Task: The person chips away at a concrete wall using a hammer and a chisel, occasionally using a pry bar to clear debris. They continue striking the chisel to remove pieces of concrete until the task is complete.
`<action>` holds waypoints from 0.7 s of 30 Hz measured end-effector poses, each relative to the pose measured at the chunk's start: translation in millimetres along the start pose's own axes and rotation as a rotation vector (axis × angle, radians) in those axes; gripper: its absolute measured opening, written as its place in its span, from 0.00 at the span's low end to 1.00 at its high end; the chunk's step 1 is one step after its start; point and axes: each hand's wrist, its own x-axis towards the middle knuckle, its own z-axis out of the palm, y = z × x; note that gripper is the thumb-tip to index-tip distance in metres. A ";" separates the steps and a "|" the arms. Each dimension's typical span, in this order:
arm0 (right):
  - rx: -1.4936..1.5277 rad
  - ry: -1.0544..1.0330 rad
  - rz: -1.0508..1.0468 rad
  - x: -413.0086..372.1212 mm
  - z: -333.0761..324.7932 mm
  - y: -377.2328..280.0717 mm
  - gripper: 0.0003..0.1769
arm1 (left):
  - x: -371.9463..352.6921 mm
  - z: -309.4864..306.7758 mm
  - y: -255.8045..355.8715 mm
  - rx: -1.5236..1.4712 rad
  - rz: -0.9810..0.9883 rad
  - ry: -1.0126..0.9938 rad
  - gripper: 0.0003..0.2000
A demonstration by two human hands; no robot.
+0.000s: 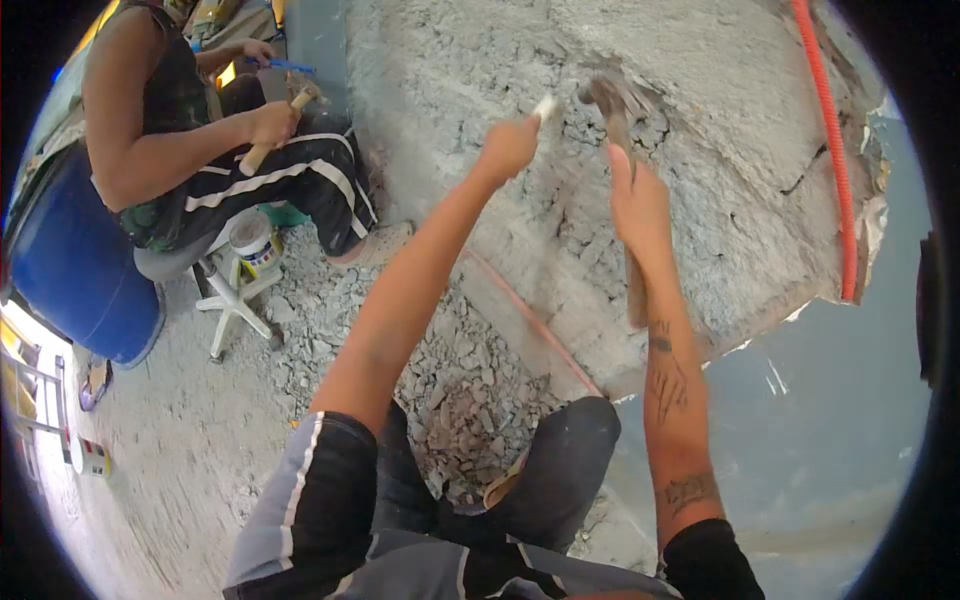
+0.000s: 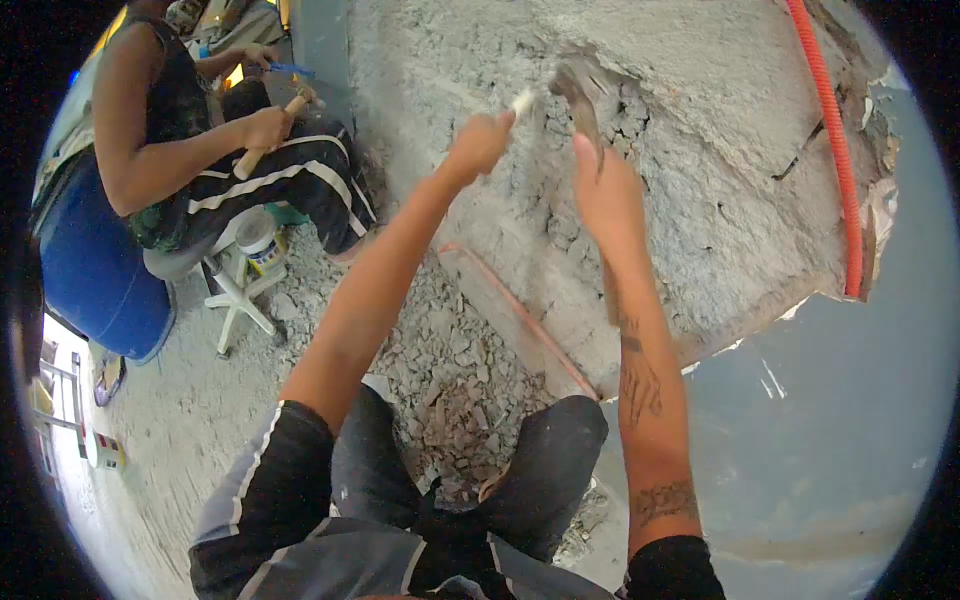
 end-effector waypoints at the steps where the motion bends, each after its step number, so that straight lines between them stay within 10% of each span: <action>1: 0.111 -0.086 0.152 -18.4 -1.0 8.6 0.32 | -5.1 2.2 -22.6 0.105 -0.005 -0.047 0.30; 4: 0.455 -0.211 0.578 -66.1 -15.1 -2.1 0.29 | -31.1 23.8 -131.7 0.145 0.100 -0.003 0.32; 10: 0.714 -0.146 0.772 -111.5 4.3 -6.8 0.25 | -125.1 26.8 -192.1 0.355 -0.139 -0.174 0.31; 21: 0.368 0.182 -0.058 19.9 -48.8 -64.5 0.26 | 28.1 -6.0 -5.1 -0.074 0.451 0.213 0.29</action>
